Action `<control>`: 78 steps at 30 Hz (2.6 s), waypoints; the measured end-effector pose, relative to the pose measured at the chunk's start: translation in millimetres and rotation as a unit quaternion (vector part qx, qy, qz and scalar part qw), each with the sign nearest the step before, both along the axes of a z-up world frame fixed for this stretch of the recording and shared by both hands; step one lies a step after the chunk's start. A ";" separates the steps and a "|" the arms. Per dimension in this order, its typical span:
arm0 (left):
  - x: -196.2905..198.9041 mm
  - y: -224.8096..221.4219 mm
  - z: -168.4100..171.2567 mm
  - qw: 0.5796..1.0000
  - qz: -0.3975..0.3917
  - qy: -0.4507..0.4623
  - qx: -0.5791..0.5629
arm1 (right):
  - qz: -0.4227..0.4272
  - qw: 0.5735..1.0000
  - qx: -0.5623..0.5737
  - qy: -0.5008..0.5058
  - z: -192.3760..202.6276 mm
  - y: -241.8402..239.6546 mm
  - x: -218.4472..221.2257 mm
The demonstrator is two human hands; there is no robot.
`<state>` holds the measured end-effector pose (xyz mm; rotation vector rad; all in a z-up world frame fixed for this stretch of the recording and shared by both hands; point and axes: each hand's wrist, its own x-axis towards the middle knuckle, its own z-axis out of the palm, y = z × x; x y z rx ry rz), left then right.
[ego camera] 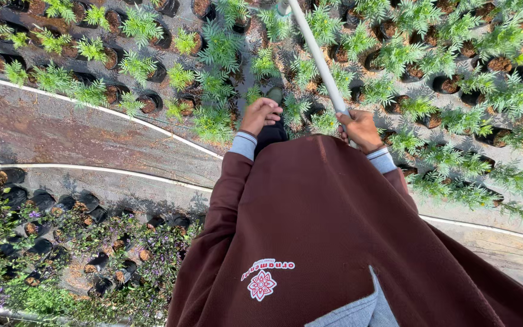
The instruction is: The person walks through a nursery aisle and uses a hose with a spray nozzle to water rows of potted evergreen seedlings. The person moves the spray wand back and forth to cover the plants and then walks to the next section to continue watering.
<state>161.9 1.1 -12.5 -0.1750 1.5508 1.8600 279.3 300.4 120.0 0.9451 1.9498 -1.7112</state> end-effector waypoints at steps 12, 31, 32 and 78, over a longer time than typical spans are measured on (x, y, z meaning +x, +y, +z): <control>77.1 -30.3 8.3 0.993 0.089 -0.029 0.072 | -0.019 0.998 -0.022 0.051 -5.8 -10.6 34.5; 128.8 -40.3 32.2 0.971 0.191 -0.051 0.133 | -0.012 0.993 -0.026 0.118 -29.8 -4.7 55.4; 131.1 -40.8 32.5 0.971 0.190 -0.053 0.133 | -0.012 0.993 -0.024 0.118 -30.6 -5.1 57.8; 209.2 -35.4 -5.1 0.962 0.205 -0.118 0.138 | 0.074 0.996 -0.023 0.045 -43.9 -10.3 138.5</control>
